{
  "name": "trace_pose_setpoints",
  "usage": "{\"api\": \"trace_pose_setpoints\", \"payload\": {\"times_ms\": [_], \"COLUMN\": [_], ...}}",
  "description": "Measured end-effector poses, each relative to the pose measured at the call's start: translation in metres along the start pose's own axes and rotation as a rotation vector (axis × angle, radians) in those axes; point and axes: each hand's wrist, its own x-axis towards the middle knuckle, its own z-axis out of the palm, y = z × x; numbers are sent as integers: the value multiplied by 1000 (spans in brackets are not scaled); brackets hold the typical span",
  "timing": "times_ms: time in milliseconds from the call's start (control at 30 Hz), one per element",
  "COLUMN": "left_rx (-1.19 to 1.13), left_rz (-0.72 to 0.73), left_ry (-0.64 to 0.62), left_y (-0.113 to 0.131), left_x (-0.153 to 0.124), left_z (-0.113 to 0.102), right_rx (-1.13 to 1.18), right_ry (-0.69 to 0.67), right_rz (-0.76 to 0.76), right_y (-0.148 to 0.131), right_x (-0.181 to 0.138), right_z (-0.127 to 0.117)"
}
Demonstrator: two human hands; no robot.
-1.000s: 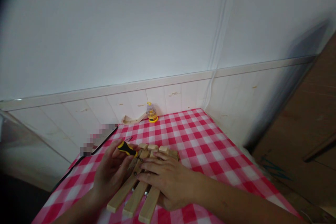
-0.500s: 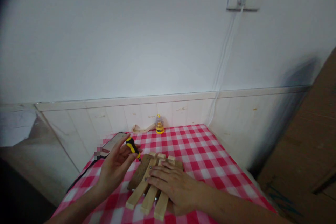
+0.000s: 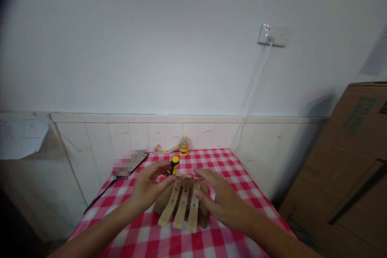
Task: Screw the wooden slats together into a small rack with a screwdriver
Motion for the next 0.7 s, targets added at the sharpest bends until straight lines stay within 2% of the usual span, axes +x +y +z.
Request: {"api": "trace_pose_setpoints", "payload": {"times_ms": [67,133,200,300,400,467,567,700], "left_rx": [-10,-36,-47,-97,-75,-59,-47,-53], "left_rz": [68,150,146,0,-164,-213,-269,-318], "left_ry": [-57,-111,-131,-170,-155,-169,-277,-462], "left_y": [7,10,7,-11,-41,-62,-86,-100], "left_x": [4,6,7,7,10,12,12,6], "left_z": [13,21,24,17,4,-2,-2,8], "right_rx": [203,363,440,499,529,522,508,480], "right_ry": [110,180,251,348,472,545,589,600], "right_rz": [92,117,147,213,309,362,390,383], "right_y": [-13,-22,-26,-23,-14,-9,-4,0], "right_x": [18,35,47,52,44,37,26,16], "right_z": [12,26,38,47,45,40,34,34]}}
